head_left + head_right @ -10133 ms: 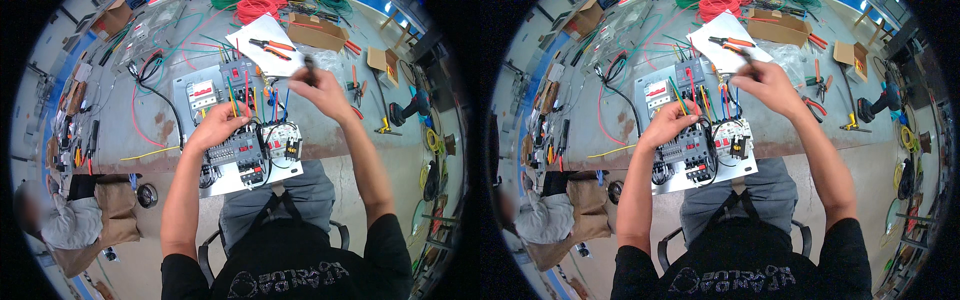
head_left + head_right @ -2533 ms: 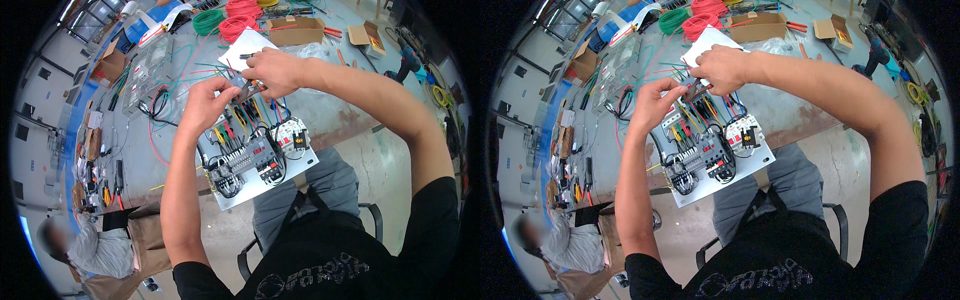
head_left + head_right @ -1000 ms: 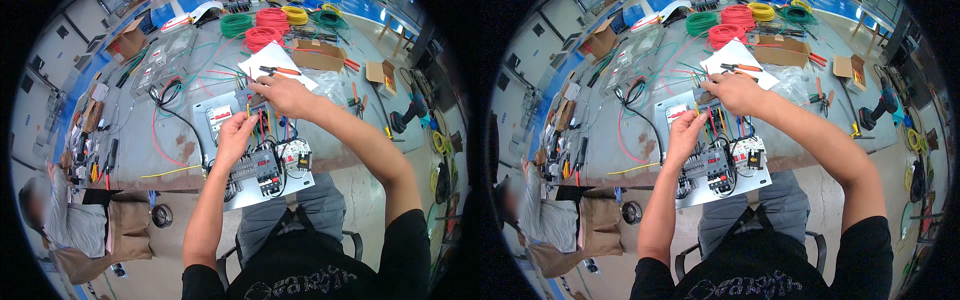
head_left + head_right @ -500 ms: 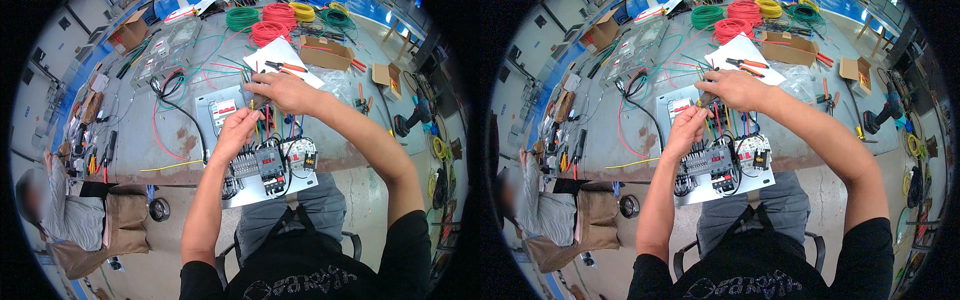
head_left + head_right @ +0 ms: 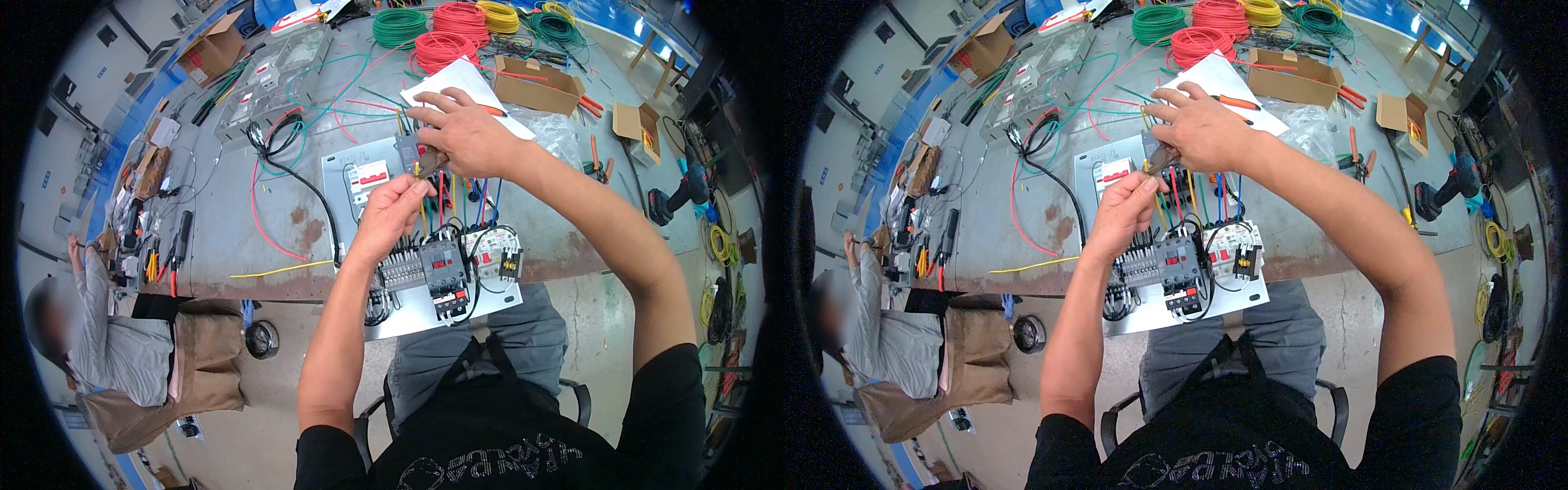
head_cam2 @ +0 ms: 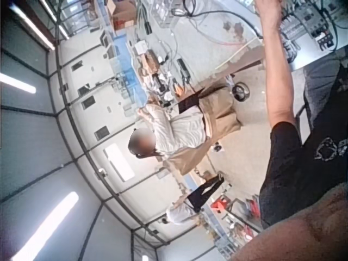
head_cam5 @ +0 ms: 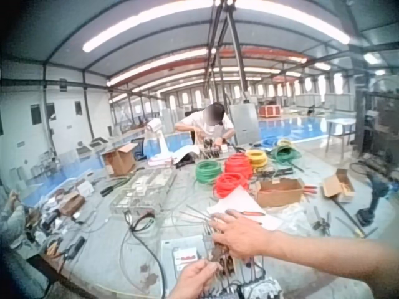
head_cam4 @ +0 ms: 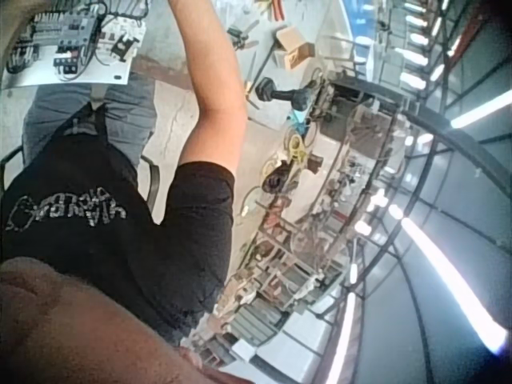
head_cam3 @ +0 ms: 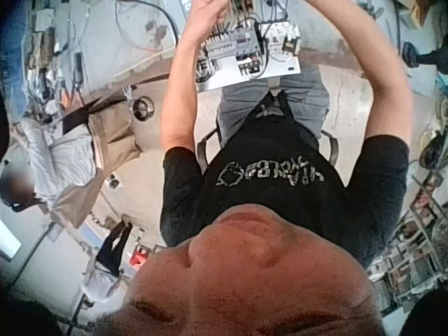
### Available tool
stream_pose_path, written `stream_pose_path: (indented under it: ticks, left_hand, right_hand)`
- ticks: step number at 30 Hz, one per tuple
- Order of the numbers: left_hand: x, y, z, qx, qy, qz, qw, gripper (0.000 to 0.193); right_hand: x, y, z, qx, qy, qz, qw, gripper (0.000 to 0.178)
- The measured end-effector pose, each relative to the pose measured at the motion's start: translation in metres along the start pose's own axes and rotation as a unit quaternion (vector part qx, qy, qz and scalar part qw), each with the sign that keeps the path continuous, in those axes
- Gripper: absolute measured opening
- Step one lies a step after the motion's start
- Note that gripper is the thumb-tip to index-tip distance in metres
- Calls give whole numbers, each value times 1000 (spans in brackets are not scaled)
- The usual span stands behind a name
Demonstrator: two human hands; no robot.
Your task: The person strips and connects multiple colored wires to terminals on an electrical panel using pliers and a screwdriver. They repeatedly cut wire ends, strip insulation, and tighten connections on circuit breakers and terminal blocks.
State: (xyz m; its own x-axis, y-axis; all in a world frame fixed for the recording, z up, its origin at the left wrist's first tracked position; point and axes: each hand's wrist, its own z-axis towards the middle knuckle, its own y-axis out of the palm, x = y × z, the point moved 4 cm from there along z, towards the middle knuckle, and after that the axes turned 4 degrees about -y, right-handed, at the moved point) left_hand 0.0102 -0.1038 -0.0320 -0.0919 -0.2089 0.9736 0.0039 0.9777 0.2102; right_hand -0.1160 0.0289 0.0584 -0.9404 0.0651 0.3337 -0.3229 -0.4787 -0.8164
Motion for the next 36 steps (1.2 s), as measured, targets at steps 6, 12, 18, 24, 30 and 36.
stream_pose_path:
  ticks: [6,12,18,24,30,36]
  left_hand:
    - [19,-11,-9,89,71,68,991,22]
    - [84,0,-5,133,161,294,933,16]
    - [85,5,-1,152,186,407,881,20]
    - [80,-10,7,167,212,395,878,21]
    - [87,-42,12,153,53,-56,985,29]
    - [44,-71,-56,136,18,-485,863,21]
  right_hand:
    - [9,22,-3,-134,63,141,979,24]
    - [8,24,-1,-122,45,110,985,23]
    - [5,18,3,-128,62,94,985,10]
    - [3,21,3,-95,74,109,987,13]
    - [44,8,-23,8,215,113,970,27]
    - [42,-58,-140,118,547,354,749,46]
